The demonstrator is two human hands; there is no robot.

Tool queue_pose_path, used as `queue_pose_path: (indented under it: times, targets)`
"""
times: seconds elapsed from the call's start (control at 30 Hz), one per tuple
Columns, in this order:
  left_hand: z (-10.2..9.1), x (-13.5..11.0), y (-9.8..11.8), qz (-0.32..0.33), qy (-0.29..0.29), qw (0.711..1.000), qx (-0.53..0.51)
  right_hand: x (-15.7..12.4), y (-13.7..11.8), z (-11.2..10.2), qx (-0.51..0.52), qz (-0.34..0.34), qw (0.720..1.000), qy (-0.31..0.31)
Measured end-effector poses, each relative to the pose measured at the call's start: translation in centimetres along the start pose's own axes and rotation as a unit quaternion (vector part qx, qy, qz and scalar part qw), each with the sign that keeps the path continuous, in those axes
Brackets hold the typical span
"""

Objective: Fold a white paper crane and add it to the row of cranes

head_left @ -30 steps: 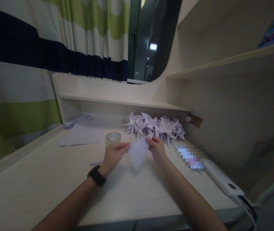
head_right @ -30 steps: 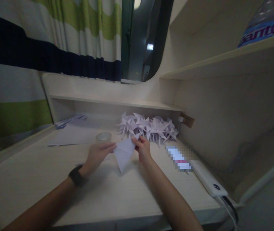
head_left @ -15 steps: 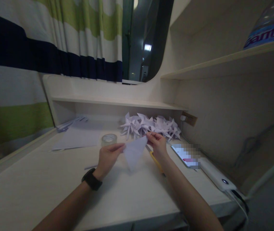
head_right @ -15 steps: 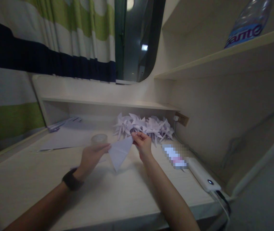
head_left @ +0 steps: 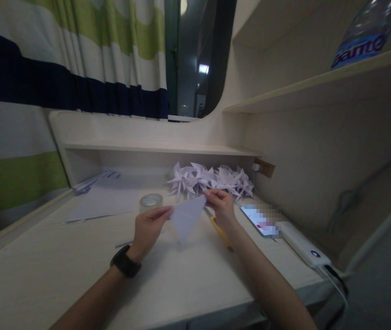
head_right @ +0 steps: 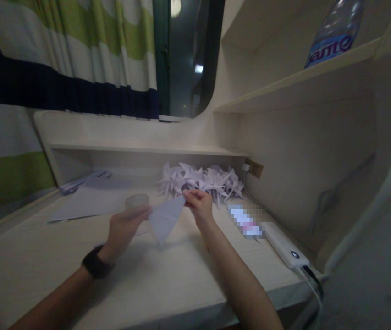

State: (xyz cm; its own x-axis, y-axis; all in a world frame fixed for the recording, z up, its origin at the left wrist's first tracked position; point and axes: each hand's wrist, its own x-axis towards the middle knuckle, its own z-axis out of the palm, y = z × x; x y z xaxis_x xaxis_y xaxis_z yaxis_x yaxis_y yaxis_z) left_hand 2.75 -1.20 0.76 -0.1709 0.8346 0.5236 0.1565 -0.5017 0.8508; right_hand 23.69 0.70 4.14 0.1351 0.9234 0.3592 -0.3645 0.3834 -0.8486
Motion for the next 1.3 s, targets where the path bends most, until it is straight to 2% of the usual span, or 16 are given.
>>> queue_pose_path:
  times: [0.23, 0.73, 1.0, 1.3]
  targets:
    - [0.0, 0.2, 0.3, -0.002, 0.018, 1.0, 0.004, 0.1, -0.1, -0.1, 0.007, 0.002, 1.0, -0.007]
    - [-0.2, 0.3, 0.3, 0.008, 0.017, 0.999, 0.03, 0.3, 0.0, -0.4, 0.029, 0.03, 0.999, -0.012]
    - [-0.1, 0.0, 0.9, 0.017, 0.004, 0.999, 0.03, 0.3, 0.2, -0.4, 0.044, 0.043, 0.997, 0.039]
    - [-0.2, -0.2, 0.6, 0.041, 0.014, 0.998, 0.037, 0.3, 0.5, -0.3, 0.004, 0.018, 0.999, 0.044]
